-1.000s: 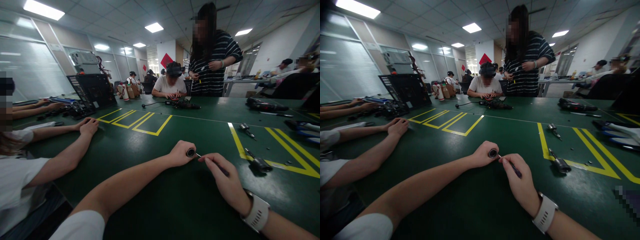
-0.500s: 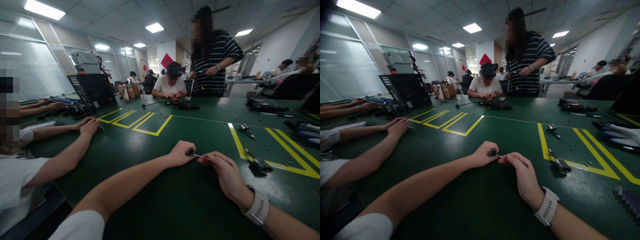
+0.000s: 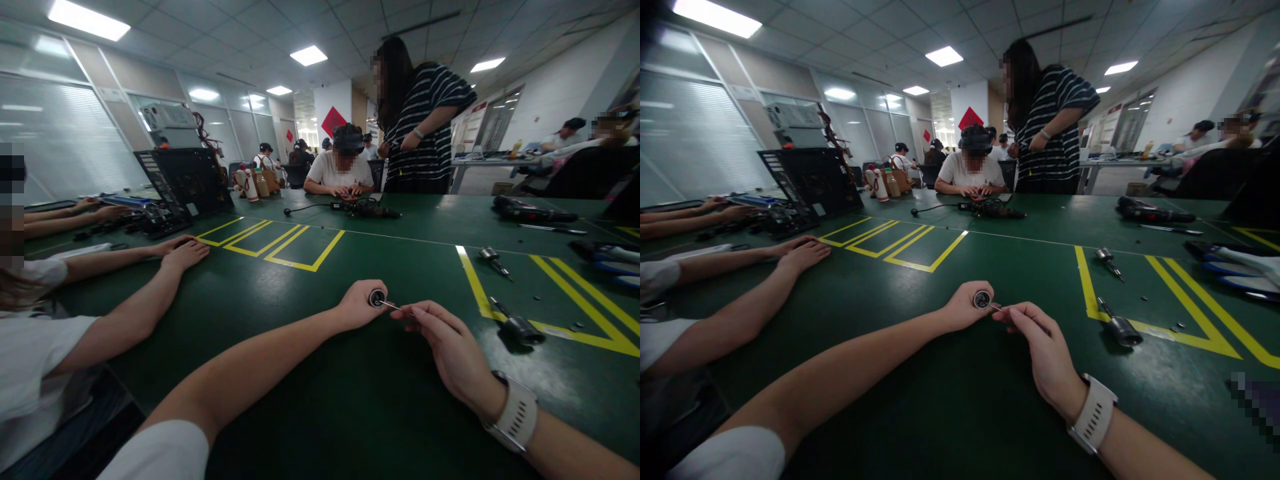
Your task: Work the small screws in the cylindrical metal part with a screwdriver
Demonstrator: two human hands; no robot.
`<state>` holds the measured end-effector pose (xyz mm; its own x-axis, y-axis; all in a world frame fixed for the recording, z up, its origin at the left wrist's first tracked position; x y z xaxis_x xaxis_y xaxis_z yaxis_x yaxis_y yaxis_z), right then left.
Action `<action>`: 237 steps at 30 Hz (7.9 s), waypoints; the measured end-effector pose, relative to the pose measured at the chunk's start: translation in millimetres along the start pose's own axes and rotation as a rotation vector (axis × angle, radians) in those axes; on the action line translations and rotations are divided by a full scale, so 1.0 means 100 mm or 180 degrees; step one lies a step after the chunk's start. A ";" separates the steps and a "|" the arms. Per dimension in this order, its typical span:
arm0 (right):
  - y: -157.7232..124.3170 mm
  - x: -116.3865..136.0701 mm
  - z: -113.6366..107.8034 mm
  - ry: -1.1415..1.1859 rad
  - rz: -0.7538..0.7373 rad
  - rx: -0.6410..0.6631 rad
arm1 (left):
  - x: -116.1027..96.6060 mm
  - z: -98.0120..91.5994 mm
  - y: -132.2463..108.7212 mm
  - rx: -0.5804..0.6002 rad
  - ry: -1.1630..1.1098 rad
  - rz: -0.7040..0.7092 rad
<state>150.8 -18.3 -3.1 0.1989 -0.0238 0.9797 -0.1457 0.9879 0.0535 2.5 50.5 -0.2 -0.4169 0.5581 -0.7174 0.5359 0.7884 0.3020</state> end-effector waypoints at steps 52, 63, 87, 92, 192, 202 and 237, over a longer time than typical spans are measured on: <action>0.02 -0.03 -0.09 -0.0183 -0.0093 -0.0217 | -0.04 0.03 -0.01 0.0379 0.1258 0.0456; -0.09 0.11 0.01 -0.1632 -0.0624 -0.0188 | -0.04 0.04 -0.01 0.0404 0.1329 0.0433; -0.01 -0.02 -0.03 -0.0153 -0.0155 -0.0114 | 0.00 -0.02 0.00 0.0094 0.0134 -0.0063; -0.03 0.00 0.01 -0.0457 -0.0219 0.0027 | -0.02 -0.02 -0.01 0.0122 0.0432 0.0028; 0.12 -0.06 -0.16 0.0493 -0.0032 -0.1045 | -0.51 0.15 -0.16 0.1065 0.3087 0.1605; 0.09 0.00 -0.18 0.0964 -0.0311 -0.1051 | -0.20 0.02 -0.06 0.0613 0.1323 0.0406; 0.12 -0.05 -0.15 0.0339 0.0027 -0.0410 | -0.11 0.08 0.00 0.0549 0.1808 0.0619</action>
<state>162.4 -4.0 -9.6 0.3009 -0.0055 0.9536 -0.0238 0.9996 0.0133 12.4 42.1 2.5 -0.5998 0.7749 -0.1992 0.7322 0.6320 0.2538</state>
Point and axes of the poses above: each hand's wrist, its own y-axis towards the middle knuckle, its own z-axis out of the palm, x = y × z, the point moved 3 cm from there along y, towards the middle knuckle, and after that the axes turned 3 degrees about x, right-handed, at the moved point
